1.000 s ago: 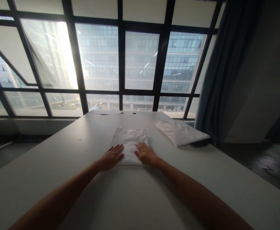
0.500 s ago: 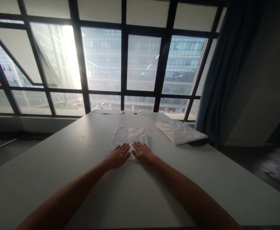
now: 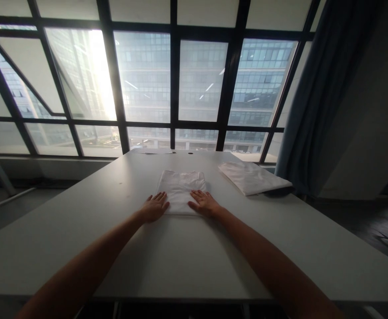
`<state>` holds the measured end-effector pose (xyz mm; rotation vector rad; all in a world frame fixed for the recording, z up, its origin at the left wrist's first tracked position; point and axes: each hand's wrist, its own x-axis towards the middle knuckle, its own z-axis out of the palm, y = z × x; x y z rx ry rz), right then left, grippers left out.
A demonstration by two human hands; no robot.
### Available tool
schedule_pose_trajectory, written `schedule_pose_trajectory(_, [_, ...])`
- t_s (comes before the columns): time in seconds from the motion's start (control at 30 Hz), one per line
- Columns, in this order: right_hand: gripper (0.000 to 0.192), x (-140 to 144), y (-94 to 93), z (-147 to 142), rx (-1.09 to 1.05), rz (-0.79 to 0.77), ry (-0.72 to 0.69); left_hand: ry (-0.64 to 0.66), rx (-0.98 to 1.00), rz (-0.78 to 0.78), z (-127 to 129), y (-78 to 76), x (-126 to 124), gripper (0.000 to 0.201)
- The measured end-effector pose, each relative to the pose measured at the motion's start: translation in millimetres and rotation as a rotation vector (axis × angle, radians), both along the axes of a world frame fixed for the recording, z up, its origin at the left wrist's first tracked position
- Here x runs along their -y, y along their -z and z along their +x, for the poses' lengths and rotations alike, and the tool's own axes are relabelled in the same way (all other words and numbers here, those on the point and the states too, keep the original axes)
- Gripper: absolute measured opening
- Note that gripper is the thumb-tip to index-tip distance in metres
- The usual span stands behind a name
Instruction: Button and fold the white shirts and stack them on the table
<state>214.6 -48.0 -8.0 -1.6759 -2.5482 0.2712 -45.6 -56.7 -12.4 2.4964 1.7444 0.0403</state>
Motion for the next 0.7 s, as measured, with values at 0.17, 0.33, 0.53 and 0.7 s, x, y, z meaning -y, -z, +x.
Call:
schedule_pose_trajectory(0.17, [0.065,2,-14.6,14,-0.045,0.142,-0.098,0.072,-0.078,-0.006,6,-23.9,19,0.058])
schedule_pose_trajectory(0.33, [0.058,11,-16.8,-7,-0.076,0.321,-0.044,0.080,0.135,0.274,23,-23.7,12,0.061])
schedule_pose_trajectory(0.53, [0.072,0,2.8,-24,-0.014,0.093,-0.073,0.223,0.143,0.091,29,16.7,-20,0.065])
schedule_pose_trajectory(0.7, [0.081,-10,2.1,7,0.043,0.005,0.106,0.125,0.116,0.040,13,17.5,-23,0.076])
